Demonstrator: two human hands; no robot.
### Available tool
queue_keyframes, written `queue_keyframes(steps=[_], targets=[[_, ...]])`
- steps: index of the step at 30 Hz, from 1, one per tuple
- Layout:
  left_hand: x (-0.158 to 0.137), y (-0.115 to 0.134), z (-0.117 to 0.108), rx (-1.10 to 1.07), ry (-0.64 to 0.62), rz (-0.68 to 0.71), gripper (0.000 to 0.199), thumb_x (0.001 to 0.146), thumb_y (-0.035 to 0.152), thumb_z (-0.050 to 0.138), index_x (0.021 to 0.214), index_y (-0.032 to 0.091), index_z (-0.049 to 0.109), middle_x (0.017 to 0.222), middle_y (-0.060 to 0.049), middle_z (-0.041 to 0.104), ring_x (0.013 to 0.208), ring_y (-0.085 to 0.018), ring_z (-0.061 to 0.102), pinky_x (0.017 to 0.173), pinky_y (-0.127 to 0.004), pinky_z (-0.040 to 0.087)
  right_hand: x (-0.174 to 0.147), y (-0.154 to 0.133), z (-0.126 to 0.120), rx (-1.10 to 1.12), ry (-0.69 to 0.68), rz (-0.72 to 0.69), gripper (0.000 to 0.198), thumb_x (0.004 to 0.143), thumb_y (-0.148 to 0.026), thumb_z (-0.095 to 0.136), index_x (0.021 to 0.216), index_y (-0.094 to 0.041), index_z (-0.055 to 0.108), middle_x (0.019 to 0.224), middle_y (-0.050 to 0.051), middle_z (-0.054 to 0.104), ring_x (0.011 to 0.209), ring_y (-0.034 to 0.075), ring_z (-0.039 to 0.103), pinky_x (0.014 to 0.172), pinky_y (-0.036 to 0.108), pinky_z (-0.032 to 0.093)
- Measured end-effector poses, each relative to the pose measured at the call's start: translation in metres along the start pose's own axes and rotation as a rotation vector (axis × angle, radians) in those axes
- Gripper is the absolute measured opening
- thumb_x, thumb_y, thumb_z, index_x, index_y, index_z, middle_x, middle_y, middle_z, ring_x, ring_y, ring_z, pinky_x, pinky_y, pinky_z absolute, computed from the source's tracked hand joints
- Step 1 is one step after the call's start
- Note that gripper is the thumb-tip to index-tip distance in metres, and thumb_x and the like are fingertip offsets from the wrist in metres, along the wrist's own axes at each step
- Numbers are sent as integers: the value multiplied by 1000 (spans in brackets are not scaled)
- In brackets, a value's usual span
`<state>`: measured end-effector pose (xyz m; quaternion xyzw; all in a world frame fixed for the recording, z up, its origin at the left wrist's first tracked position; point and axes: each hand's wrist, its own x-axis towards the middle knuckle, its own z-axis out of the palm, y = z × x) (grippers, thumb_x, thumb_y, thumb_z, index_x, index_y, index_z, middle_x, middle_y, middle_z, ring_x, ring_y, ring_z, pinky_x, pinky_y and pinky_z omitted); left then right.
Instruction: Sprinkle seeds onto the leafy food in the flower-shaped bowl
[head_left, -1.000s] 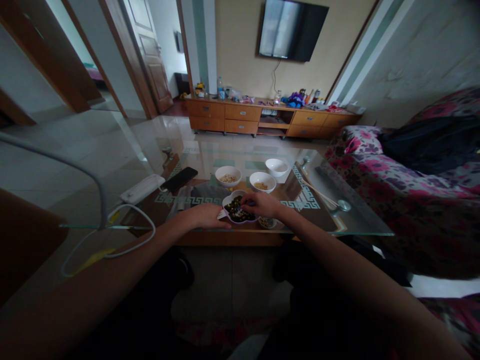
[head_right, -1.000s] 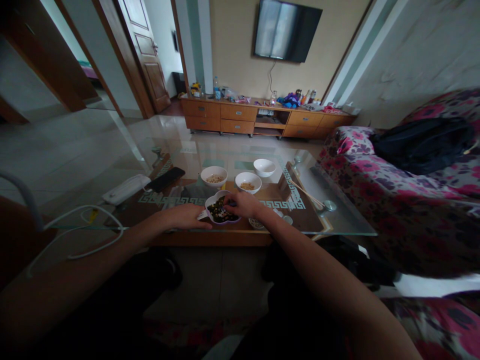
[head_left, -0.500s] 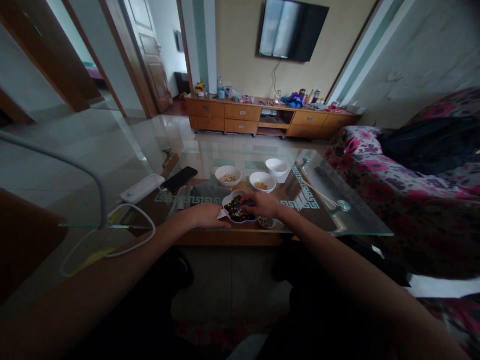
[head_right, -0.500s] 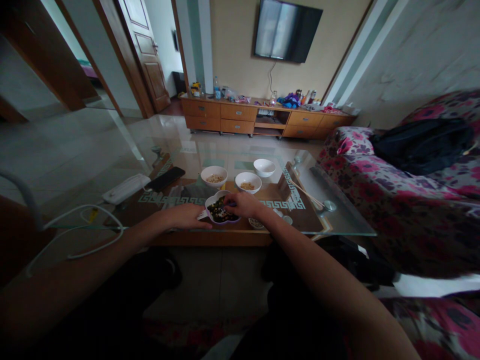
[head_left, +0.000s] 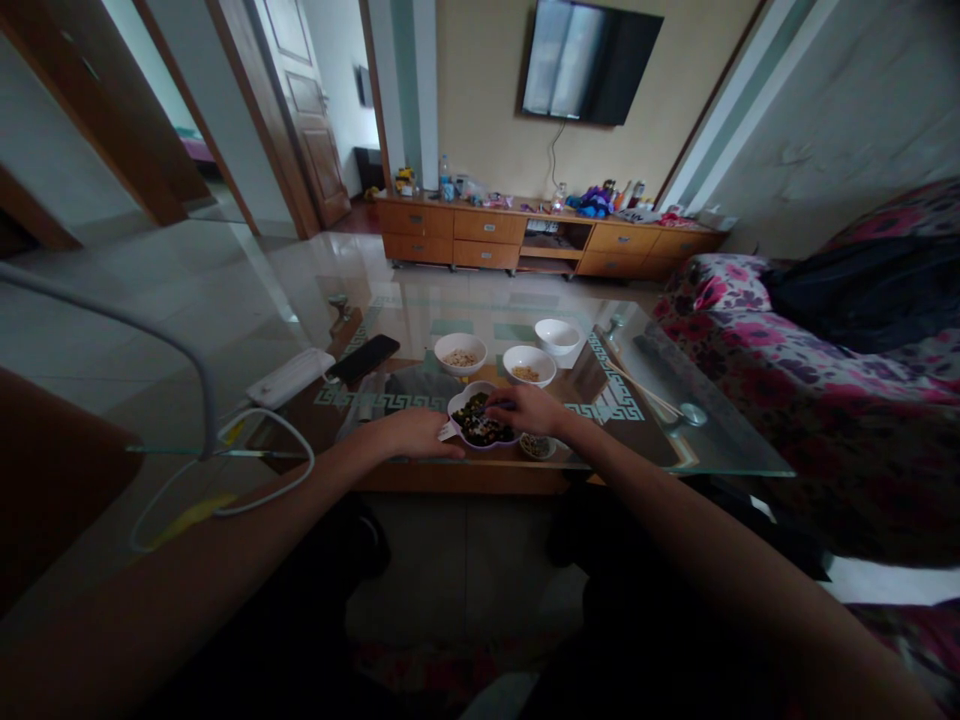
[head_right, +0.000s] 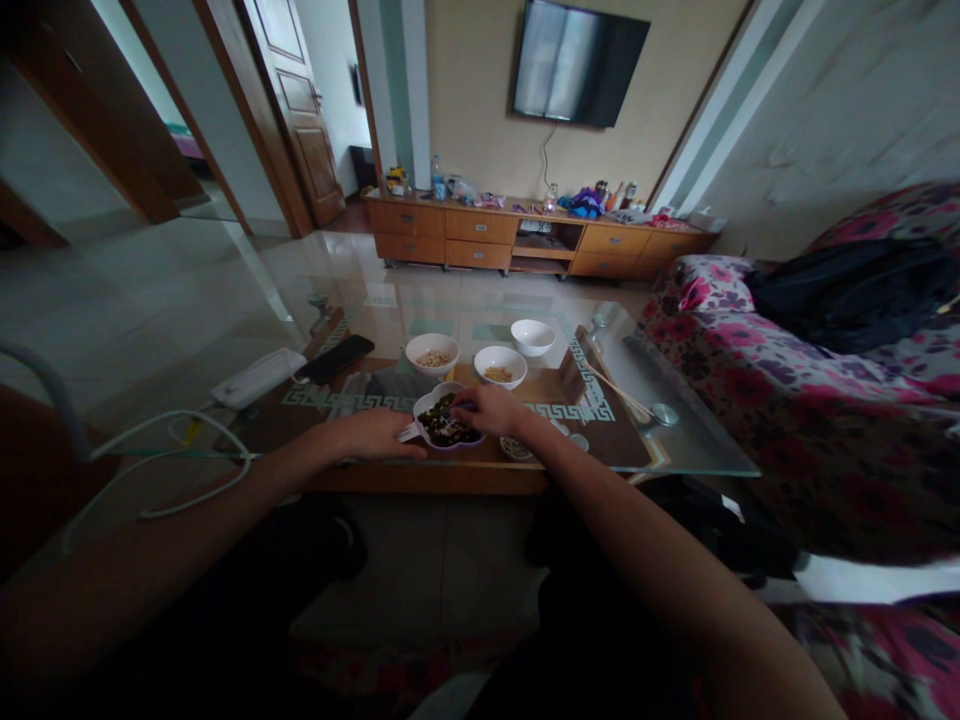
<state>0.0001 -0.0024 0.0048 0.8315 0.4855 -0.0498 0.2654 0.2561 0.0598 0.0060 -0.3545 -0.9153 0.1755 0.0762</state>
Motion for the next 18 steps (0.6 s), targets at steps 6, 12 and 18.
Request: queue_keyframes(steps=[6,12,18], targets=[[-2,6,-3,13,-6,-27,46,90,57,62,119,22,71,111,-9,74,97,-26,69,89,-33,51,0,-2,-1,-48,50,-6,27,98,-37,63,108,-20,81,94,8,80,76,20,70,66,30,45],[-6,15,-9,-23,-65,-103,46,92,58,57,113,19,70,95,-8,75,72,-22,68,68,-30,49,0,-2,-1,-25,144,-37,24,93,-31,66,108,-20,80,95,6,81,77,19,70,68,30,45],[-5,14,-7,-41,-63,-85,46,90,59,58,111,19,68,91,-7,74,69,-21,67,67,-29,48,1,-4,-2,-6,170,-33,23,90,-28,67,108,-19,78,94,6,80,78,18,70,69,29,45]])
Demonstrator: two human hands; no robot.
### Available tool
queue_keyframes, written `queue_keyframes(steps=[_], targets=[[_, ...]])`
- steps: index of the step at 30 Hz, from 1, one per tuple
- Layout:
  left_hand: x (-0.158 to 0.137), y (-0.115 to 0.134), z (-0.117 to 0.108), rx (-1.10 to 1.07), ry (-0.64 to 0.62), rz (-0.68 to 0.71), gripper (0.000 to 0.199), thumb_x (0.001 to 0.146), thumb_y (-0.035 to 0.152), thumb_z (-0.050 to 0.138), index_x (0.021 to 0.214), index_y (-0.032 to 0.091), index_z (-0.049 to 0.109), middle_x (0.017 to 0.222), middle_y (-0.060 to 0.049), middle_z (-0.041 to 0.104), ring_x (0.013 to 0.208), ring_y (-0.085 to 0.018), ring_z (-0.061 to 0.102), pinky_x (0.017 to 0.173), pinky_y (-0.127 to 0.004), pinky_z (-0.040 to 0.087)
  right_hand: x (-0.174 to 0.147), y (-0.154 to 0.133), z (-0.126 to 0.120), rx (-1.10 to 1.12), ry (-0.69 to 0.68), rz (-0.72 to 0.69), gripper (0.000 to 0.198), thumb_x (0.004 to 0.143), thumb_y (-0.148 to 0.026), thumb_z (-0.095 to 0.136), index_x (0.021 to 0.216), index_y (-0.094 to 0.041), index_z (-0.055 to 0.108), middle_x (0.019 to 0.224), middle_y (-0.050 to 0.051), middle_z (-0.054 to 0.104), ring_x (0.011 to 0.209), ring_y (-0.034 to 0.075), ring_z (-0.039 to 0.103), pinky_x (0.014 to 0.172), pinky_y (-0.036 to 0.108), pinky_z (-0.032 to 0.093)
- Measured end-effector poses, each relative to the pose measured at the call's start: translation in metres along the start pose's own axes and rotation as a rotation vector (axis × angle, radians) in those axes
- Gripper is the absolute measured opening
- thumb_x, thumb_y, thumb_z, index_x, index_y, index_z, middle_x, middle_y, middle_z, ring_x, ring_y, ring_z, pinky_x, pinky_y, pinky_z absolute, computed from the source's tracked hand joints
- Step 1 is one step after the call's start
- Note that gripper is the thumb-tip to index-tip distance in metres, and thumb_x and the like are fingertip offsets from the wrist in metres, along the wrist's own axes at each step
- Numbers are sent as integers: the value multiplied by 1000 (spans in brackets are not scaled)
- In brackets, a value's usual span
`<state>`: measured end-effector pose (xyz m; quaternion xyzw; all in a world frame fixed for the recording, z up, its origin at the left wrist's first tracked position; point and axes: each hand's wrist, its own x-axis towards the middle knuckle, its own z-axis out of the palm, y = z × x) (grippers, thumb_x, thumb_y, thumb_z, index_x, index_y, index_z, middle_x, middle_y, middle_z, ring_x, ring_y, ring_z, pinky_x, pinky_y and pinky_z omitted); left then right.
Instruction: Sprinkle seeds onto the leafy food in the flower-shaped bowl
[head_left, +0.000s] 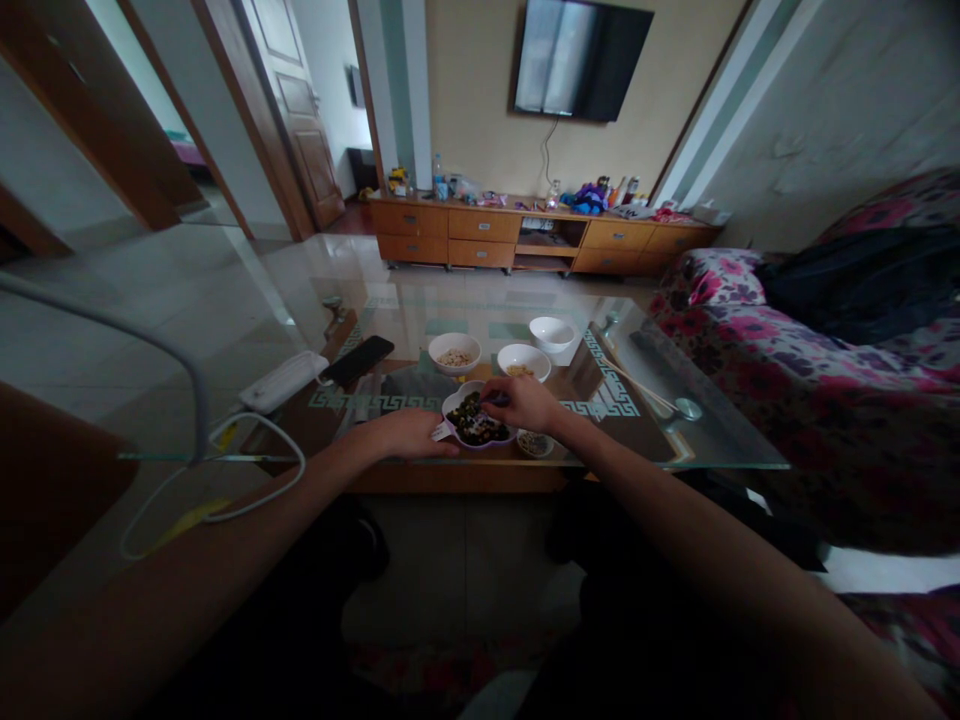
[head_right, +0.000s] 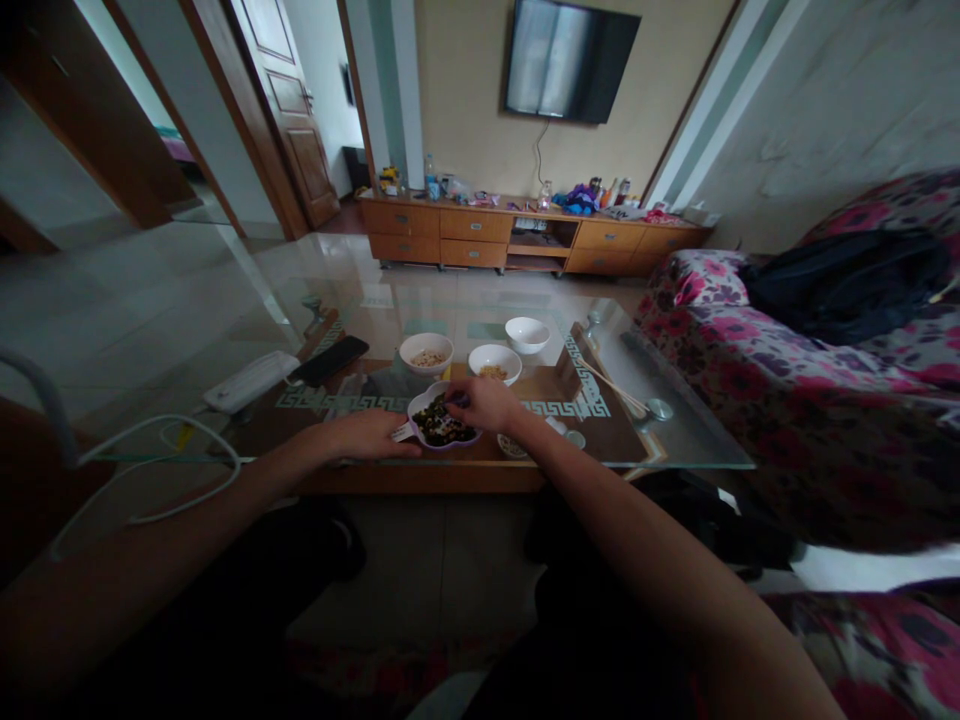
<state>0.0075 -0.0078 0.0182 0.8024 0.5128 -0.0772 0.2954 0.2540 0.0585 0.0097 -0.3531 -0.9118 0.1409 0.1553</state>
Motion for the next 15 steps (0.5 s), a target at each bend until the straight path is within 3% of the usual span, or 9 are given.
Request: queue_keyframes(steps=[15], targets=[[-2,0,0,-30,9,34,47,90,59,58,113,20,69,100,-8,74,74,-22,68,67,-30,51,-4,5,-14,24,-29,67,12,88,-24,69,97,-20,76,92,5,79,78,18,69,72,29,46]])
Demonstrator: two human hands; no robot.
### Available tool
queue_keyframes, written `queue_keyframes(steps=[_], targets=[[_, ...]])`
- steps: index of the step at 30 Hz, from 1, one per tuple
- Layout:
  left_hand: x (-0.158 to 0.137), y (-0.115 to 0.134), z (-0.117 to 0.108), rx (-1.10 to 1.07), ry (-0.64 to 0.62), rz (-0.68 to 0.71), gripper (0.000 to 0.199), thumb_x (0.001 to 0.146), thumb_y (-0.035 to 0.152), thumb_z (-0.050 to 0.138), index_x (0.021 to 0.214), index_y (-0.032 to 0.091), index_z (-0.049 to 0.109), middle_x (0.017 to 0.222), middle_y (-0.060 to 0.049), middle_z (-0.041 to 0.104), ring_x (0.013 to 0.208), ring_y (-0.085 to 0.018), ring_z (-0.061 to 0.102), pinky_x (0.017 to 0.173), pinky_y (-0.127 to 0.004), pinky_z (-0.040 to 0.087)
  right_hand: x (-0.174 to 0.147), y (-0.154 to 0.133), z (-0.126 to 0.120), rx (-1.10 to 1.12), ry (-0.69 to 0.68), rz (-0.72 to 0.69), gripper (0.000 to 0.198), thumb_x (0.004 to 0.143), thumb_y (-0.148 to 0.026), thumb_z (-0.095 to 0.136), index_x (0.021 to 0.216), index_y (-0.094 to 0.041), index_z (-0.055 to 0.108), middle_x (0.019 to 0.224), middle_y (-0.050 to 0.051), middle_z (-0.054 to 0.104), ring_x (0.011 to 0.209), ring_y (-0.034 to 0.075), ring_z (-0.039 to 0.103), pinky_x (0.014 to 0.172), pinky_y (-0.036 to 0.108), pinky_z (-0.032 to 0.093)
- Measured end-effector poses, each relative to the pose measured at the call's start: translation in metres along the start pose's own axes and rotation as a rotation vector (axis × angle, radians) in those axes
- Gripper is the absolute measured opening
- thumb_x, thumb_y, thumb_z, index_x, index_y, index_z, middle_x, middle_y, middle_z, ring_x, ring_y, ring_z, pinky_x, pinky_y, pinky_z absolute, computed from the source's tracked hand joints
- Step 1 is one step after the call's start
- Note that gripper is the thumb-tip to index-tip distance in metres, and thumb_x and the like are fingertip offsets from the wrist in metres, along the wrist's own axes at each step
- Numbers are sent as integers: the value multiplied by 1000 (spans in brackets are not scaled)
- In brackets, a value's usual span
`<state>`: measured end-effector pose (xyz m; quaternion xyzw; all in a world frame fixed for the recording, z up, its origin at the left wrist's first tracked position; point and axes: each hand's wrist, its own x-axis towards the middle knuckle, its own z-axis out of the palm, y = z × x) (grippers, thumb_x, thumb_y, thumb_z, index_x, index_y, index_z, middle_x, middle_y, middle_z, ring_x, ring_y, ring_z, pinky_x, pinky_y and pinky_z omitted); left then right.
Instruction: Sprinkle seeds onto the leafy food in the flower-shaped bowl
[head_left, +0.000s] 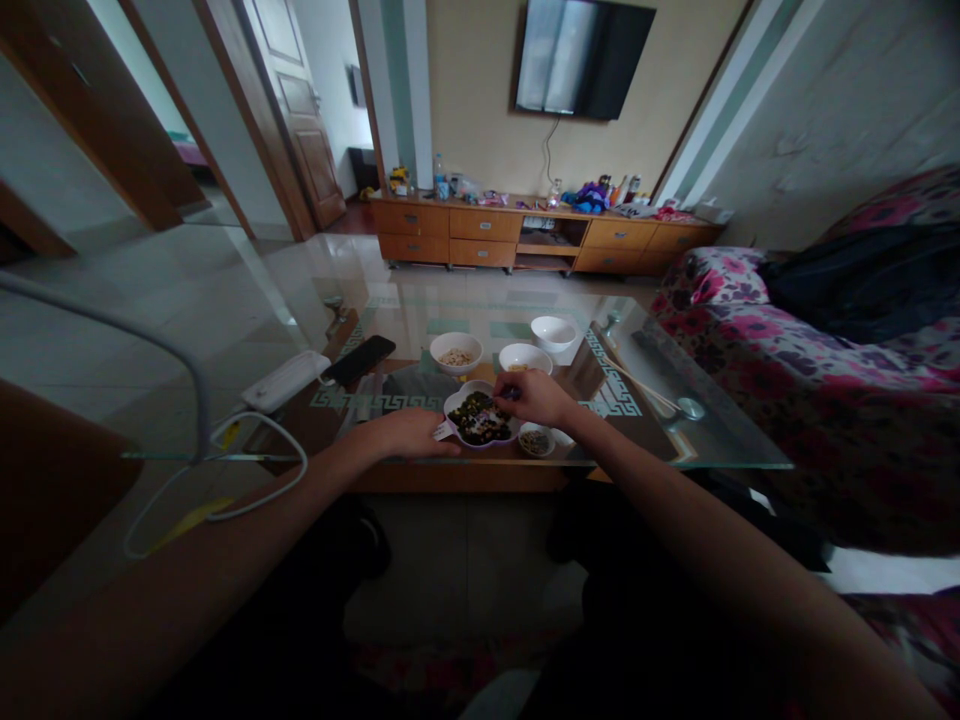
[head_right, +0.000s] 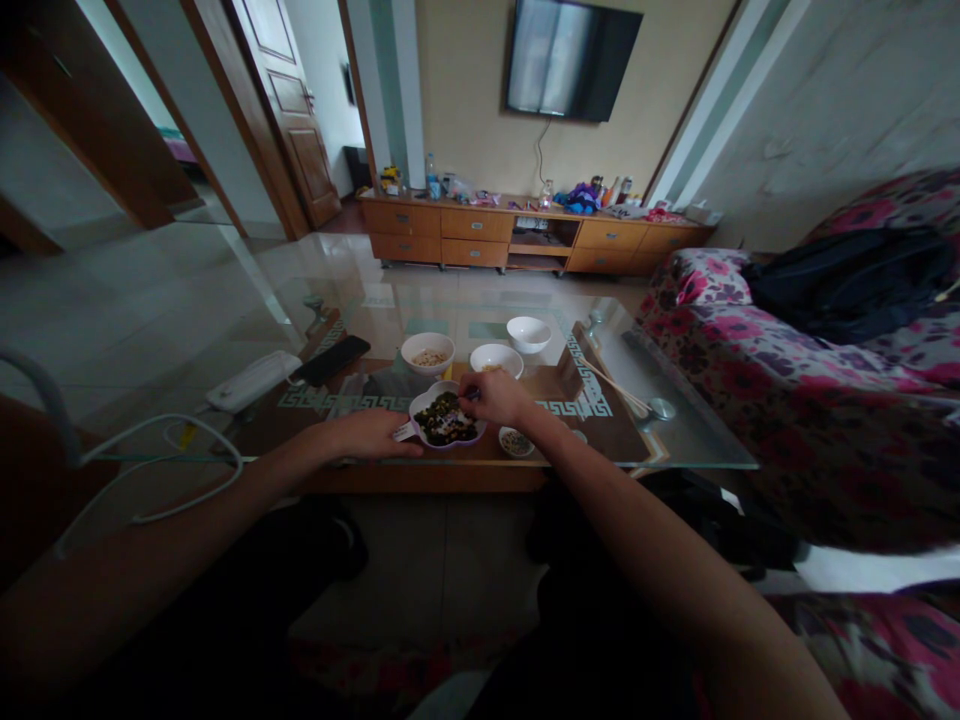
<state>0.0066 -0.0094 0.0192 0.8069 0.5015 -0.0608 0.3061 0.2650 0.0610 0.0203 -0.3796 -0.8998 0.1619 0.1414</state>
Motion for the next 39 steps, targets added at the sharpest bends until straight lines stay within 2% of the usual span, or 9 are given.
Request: queue_keyframes(steps=[4,11,15,19,25,29,34,39], targets=[[2,-2,1,5,-1,-6,48,90,60,58,113,20,69,100,-8,74,73,-22,68,69,-30,51,0,0,0,-30,-23,-11,13,88,-24,71,98,-19,78,92,6,80,78,18,69,70,29,44],[2,-2,0,-3,-21,-11,47,90,60,57,110,19,68,93,-7,74,67,-20,66,63,-28,48,1,0,1,-31,-31,-12,12,89,-24,70,96,-19,78,90,5,79,76,17,68,67,28,41],[3,-3,1,0,-17,-19,49,90,62,57,110,19,68,96,-8,74,68,-21,67,62,-28,47,2,3,4,-49,-50,-19,13,89,-26,70,97,-19,78,90,5,79,76,17,67,67,29,40],[5,-6,2,42,16,3,51,89,65,57,111,19,69,95,-8,74,73,-22,67,67,-29,48,2,5,7,-60,-59,-26,15,88,-27,70,99,-19,78,88,5,78,74,17,66,67,29,40],[2,-1,1,-1,-26,-33,50,90,61,57,117,21,69,98,-7,74,68,-21,66,64,-29,49,2,6,10,-57,-68,-38,16,89,-27,69,100,-20,77,91,5,78,76,17,66,68,29,40],[1,-1,1,23,9,-6,50,90,60,58,119,21,70,104,-9,74,78,-24,68,71,-31,51,2,6,10,-49,-78,-28,16,90,-27,69,101,-19,78,92,5,78,76,17,66,68,29,41],[6,-9,4,50,40,36,50,89,62,60,116,21,71,108,-9,75,94,-27,69,86,-32,51,3,6,10,-49,-88,-39,16,91,-27,67,101,-18,77,92,6,78,75,17,65,68,29,40],[8,-12,6,51,44,47,50,90,62,59,116,21,71,107,-9,75,95,-26,69,87,-33,51,3,4,11,-54,-92,-44,15,91,-26,66,99,-18,76,90,5,77,73,16,63,66,28,38]])
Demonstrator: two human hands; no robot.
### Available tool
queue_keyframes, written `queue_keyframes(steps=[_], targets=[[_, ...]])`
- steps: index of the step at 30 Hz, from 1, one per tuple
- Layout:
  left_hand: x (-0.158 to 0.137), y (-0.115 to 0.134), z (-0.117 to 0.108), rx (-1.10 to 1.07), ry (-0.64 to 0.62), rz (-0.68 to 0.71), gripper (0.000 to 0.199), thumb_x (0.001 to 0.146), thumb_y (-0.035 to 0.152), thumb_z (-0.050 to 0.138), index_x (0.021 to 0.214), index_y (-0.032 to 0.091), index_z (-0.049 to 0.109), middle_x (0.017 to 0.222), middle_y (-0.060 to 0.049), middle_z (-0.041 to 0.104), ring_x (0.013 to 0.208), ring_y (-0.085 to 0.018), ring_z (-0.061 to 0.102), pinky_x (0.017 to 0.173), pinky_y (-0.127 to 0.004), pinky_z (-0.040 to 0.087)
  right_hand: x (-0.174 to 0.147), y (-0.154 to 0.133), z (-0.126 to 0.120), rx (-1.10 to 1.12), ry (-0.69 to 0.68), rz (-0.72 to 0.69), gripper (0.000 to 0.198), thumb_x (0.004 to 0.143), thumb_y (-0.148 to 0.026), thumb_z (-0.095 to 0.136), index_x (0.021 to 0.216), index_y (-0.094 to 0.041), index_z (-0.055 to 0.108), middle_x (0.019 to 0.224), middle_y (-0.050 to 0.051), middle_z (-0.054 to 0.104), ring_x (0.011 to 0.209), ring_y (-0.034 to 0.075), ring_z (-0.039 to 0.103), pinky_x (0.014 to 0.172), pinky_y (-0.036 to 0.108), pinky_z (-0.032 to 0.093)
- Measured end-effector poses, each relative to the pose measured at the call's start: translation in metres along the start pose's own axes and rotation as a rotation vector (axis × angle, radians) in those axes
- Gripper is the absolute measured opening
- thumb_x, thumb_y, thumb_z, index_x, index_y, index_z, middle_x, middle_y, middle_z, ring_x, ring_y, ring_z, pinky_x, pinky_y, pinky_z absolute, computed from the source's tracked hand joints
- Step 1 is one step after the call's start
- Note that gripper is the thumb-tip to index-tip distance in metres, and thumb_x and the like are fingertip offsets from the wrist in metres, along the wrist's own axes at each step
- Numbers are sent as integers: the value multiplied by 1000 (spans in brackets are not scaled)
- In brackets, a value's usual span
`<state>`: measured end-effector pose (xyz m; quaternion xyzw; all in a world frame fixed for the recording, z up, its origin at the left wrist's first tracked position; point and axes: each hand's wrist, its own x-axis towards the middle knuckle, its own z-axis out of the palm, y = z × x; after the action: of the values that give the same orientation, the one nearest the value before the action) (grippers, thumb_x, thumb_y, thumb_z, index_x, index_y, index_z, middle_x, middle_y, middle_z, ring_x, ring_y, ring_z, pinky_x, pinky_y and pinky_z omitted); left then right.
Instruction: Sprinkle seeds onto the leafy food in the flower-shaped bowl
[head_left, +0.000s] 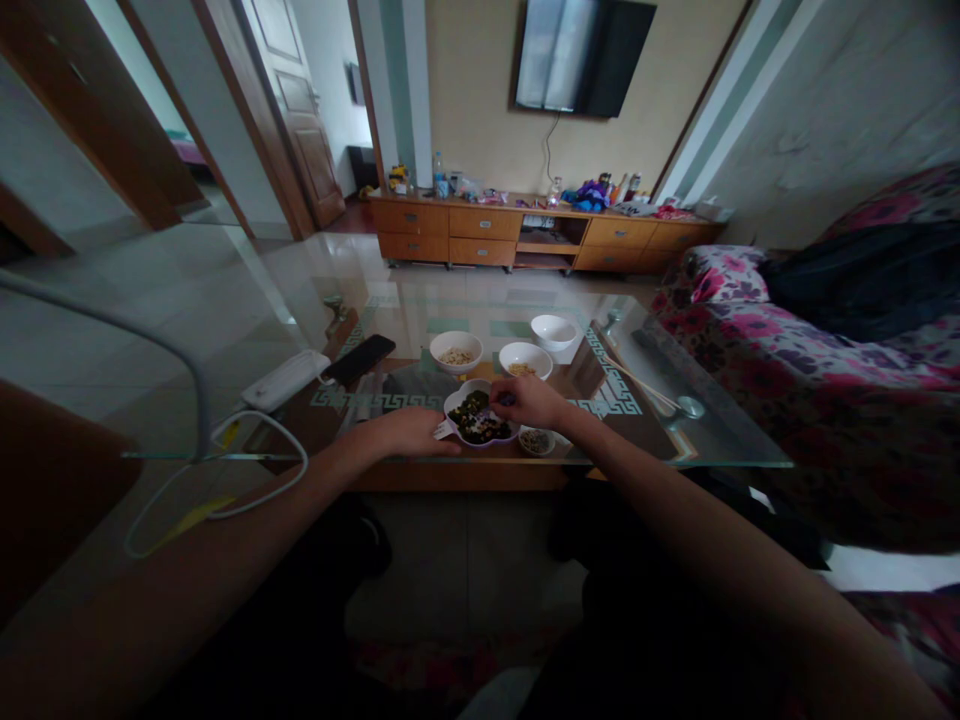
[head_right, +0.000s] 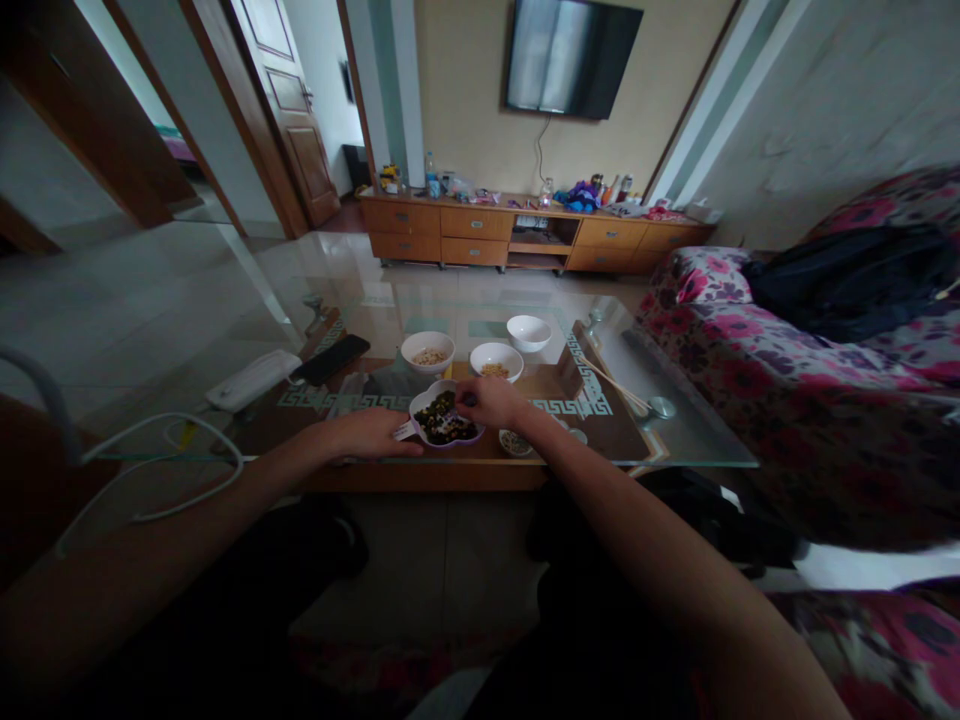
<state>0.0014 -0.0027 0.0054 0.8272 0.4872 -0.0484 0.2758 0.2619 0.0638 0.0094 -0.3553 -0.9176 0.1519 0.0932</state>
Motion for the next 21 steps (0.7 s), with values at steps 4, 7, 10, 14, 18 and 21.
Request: queue_keyframes(steps=[4,7,10,14,18,21], targets=[[-1,1,-1,8,-8,-5,50,90,62,58,114,21,71,105,-9,75,92,-26,69,85,-33,52,0,0,1,-2,7,-17,13,92,-25,66,97,-18,76,89,5,76,72,15,62,66,28,38],[-1,1,-1,-10,-10,5,49,90,62,59,115,21,71,108,-9,75,93,-26,69,86,-33,51,1,1,2,-15,10,-4,13,91,-25,67,98,-18,76,88,5,77,71,15,62,64,28,38],[-2,1,0,-59,-30,-8,51,90,63,58,117,21,71,103,-8,75,89,-26,69,84,-33,51,1,1,1,-2,10,-7,13,90,-25,67,98,-18,76,89,5,77,72,16,63,65,29,39],[-3,4,-2,-32,-8,-1,49,89,61,61,118,22,71,108,-8,75,95,-27,69,88,-33,50,1,-2,-2,19,6,13,14,90,-25,67,98,-18,76,88,5,77,72,16,63,66,29,40],[-5,9,-5,-24,-45,-48,50,91,60,58,118,20,70,102,-9,75,79,-25,69,73,-32,50,1,-2,-3,14,8,5,17,91,-26,67,101,-17,77,90,6,77,74,16,64,68,28,40],[-5,8,-5,-13,-27,-46,51,90,62,59,118,21,70,103,-9,75,81,-25,69,73,-32,50,1,-1,-1,14,15,-13,17,91,-24,68,102,-16,77,91,6,78,76,16,65,69,28,40]])
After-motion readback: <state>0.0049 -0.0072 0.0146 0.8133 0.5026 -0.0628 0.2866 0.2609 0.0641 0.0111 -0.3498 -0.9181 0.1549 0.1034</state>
